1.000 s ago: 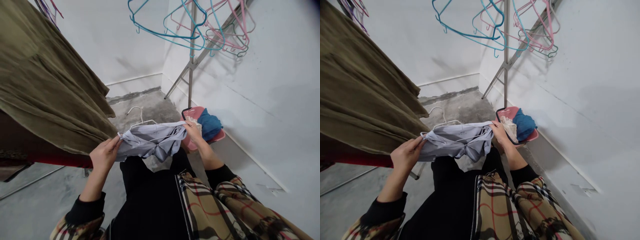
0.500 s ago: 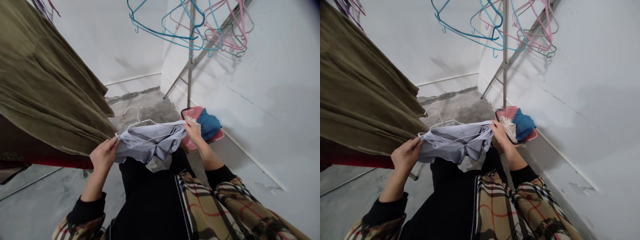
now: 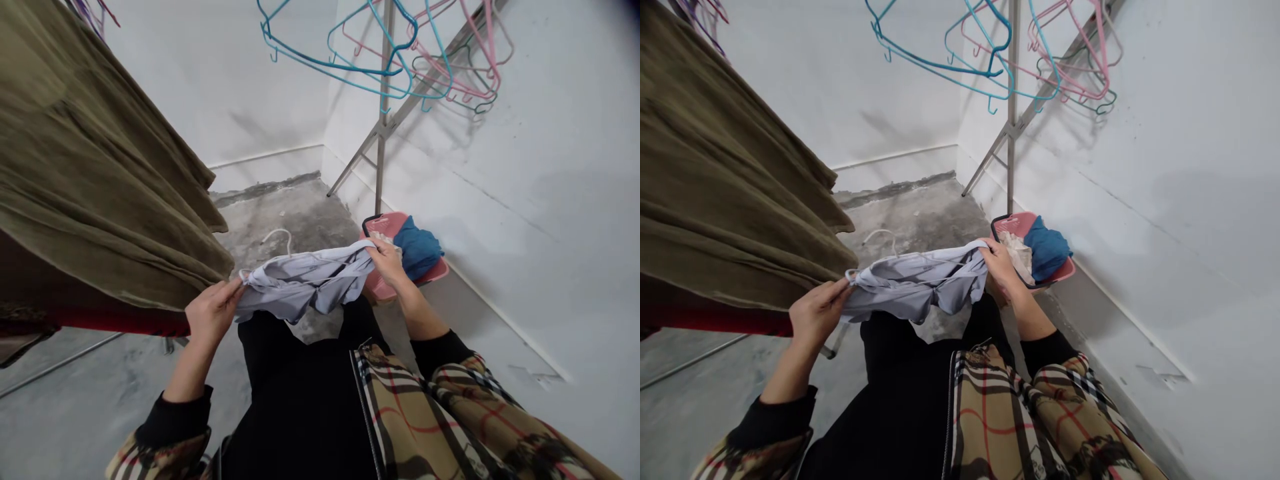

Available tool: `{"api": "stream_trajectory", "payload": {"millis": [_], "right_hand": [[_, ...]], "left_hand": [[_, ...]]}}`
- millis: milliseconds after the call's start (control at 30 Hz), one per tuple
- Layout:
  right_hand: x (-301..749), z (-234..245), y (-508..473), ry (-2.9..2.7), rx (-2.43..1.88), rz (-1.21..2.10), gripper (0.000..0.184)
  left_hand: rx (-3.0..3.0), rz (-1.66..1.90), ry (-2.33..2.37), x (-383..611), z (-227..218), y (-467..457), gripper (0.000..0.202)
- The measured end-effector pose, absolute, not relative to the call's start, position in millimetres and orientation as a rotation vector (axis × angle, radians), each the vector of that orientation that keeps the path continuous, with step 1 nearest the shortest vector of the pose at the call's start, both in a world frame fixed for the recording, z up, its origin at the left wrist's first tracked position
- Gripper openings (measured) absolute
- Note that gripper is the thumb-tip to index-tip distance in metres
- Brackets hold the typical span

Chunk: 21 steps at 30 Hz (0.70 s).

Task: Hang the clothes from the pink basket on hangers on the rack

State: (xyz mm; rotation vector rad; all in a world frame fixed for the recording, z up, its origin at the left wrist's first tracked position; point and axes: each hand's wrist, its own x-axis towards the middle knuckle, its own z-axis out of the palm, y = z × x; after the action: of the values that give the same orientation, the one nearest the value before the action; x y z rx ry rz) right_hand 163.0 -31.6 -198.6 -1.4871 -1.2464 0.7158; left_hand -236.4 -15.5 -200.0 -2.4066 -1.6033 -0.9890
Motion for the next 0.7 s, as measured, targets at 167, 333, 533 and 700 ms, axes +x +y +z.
{"api": "stream_trajectory", "payload": {"millis": [167,333,533,700], "right_hand": [[151,-181,-46,-1.596,-1.336,0.665,0.025],[158,-171,-60,-1.712,-1.275,0.613,0.029],[173,-183,-42,-1.3,-1.415,0.749,0.06],[168,-187,-19,-1.069,-1.317,0.996,0.063]], "left_hand": [[-2.253,-0.983,-1.776,-218,-202,-17,0.026],[-2.087,-1.199,-1.857,-219,-193,-9,0.028],[-2.034,-1.491,-1.722,-226,-183,5,0.032],[-2.054,-1.495,-1.772,-224,-179,7,0.03]]}}
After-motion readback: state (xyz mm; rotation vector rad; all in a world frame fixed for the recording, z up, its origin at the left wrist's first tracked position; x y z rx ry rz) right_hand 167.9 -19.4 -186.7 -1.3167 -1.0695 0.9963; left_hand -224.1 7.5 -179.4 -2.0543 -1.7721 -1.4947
